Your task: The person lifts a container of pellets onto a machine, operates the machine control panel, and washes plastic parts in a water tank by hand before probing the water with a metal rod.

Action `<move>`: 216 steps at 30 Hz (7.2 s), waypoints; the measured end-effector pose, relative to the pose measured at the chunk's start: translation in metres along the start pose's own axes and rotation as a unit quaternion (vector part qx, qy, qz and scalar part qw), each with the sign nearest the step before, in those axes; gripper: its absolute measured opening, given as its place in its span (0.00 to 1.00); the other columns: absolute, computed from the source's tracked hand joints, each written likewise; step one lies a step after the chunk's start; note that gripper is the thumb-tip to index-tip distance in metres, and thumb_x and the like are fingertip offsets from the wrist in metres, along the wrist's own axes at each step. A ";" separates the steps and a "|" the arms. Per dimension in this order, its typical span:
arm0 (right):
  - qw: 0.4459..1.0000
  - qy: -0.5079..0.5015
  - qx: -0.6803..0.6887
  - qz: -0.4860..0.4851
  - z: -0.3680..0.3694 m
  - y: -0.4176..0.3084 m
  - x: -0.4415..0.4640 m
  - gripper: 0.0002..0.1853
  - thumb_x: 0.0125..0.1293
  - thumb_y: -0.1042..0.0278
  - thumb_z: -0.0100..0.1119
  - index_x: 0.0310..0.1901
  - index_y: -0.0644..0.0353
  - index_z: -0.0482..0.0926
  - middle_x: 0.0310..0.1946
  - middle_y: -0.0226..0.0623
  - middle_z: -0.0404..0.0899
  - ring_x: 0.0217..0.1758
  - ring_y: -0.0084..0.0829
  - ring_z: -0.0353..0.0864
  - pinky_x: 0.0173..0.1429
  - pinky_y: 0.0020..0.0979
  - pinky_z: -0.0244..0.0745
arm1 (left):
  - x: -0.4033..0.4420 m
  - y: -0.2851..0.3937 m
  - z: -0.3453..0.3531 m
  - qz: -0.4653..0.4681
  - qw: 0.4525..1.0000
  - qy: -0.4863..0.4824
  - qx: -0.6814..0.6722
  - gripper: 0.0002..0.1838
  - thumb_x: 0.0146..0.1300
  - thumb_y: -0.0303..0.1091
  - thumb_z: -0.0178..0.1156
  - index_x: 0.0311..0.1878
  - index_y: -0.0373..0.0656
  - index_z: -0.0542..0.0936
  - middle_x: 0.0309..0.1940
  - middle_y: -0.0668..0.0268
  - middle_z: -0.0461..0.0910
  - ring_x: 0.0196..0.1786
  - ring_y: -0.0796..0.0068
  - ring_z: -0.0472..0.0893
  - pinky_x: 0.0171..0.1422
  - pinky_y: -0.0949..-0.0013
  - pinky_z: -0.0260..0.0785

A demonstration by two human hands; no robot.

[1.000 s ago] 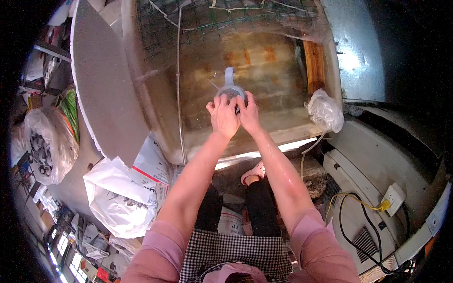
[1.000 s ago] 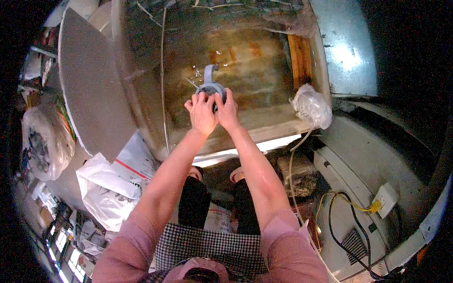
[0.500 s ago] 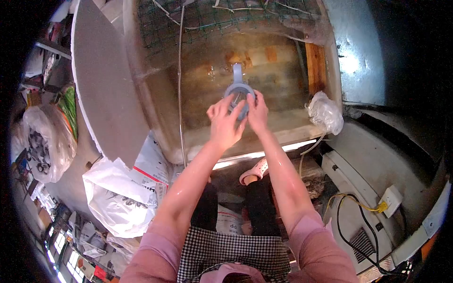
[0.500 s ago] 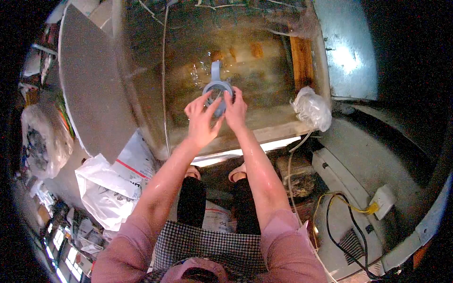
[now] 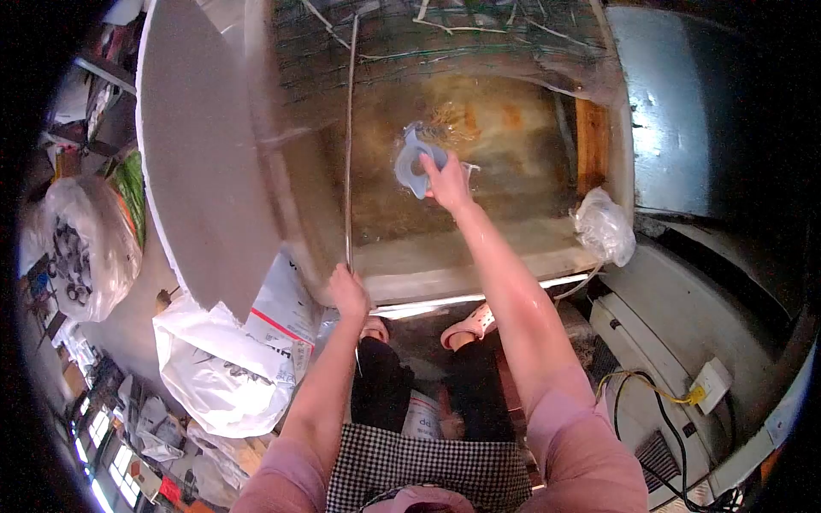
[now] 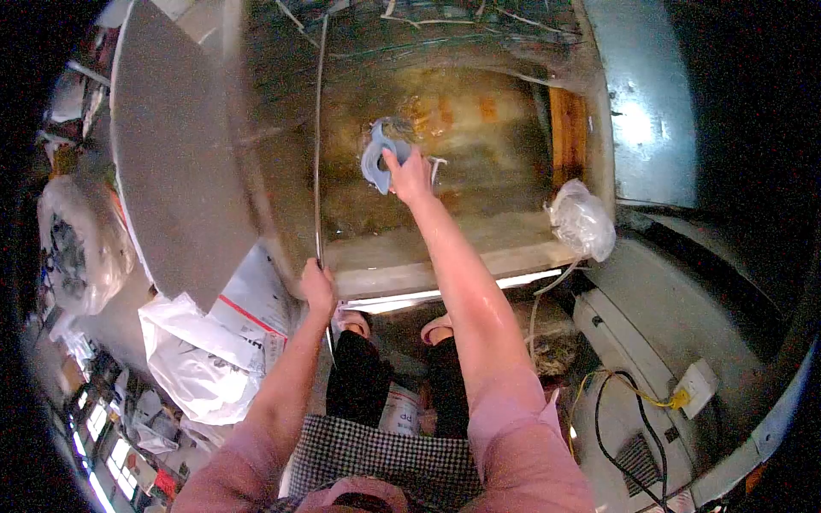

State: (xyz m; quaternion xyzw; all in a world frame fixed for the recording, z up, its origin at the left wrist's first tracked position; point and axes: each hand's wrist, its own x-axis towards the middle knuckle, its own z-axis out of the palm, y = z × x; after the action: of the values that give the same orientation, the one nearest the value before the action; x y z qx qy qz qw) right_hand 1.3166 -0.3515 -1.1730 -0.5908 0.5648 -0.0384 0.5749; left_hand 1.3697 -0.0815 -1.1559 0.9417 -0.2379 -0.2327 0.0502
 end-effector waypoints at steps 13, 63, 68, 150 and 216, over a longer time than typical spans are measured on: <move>0.936 0.074 -0.341 -0.047 -0.040 0.089 -0.001 0.20 0.49 0.70 0.50 0.48 0.53 0.67 0.50 0.48 0.62 0.49 0.42 0.66 0.50 0.39 0.62 | -0.103 -0.003 -0.138 -0.005 0.985 -0.035 -0.171 0.08 0.57 0.30 0.46 0.39 0.38 0.64 0.26 0.47 0.70 0.32 0.46 0.71 0.32 0.56 0.62; 0.999 0.052 -0.014 0.005 -0.130 0.082 -0.100 0.07 0.50 0.78 0.51 0.33 0.62 0.73 0.26 0.38 0.74 0.22 0.23 0.75 0.27 0.25 0.70 | -0.122 0.021 -0.116 -0.031 0.980 -0.132 -0.145 0.10 0.57 0.35 0.45 0.39 0.40 0.63 0.24 0.46 0.72 0.31 0.44 0.72 0.33 0.51 0.60; 0.992 0.060 -0.105 -0.041 -0.131 0.040 -0.112 0.08 0.51 0.79 0.49 0.34 0.62 0.73 0.24 0.38 0.73 0.21 0.23 0.75 0.26 0.25 0.69 | -0.064 0.039 -0.067 -0.003 0.979 -0.097 -0.179 0.10 0.57 0.36 0.45 0.38 0.40 0.64 0.24 0.45 0.71 0.32 0.41 0.70 0.33 0.50 0.59; 0.824 -0.305 -0.377 -0.294 0.214 -0.195 -0.421 0.23 0.52 0.54 0.52 0.51 0.49 0.65 0.56 0.63 0.47 0.58 0.57 0.48 0.59 0.44 0.49 | -0.239 -0.283 -0.381 -0.082 0.974 0.035 -0.209 0.05 0.51 0.29 0.49 0.29 0.40 0.73 0.28 0.53 0.71 0.34 0.52 0.70 0.39 0.59 0.63; 0.436 -0.404 -0.772 -0.223 0.753 -0.366 -0.544 0.11 0.45 0.59 0.53 0.28 0.55 0.76 0.25 0.37 0.76 0.30 0.34 0.76 0.33 0.33 0.70 | -0.683 -0.611 -0.269 -0.662 0.105 0.175 -0.721 0.14 0.54 0.42 0.52 0.34 0.40 0.75 0.29 0.59 0.77 0.31 0.65 0.77 0.30 0.63 0.70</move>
State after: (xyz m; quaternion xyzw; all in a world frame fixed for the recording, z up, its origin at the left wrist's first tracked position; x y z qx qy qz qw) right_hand 1.8726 0.4047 -0.8327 -0.8433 -0.0885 0.5299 0.0141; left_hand 1.2217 0.7746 -0.7600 0.2607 0.7751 -0.0648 0.5719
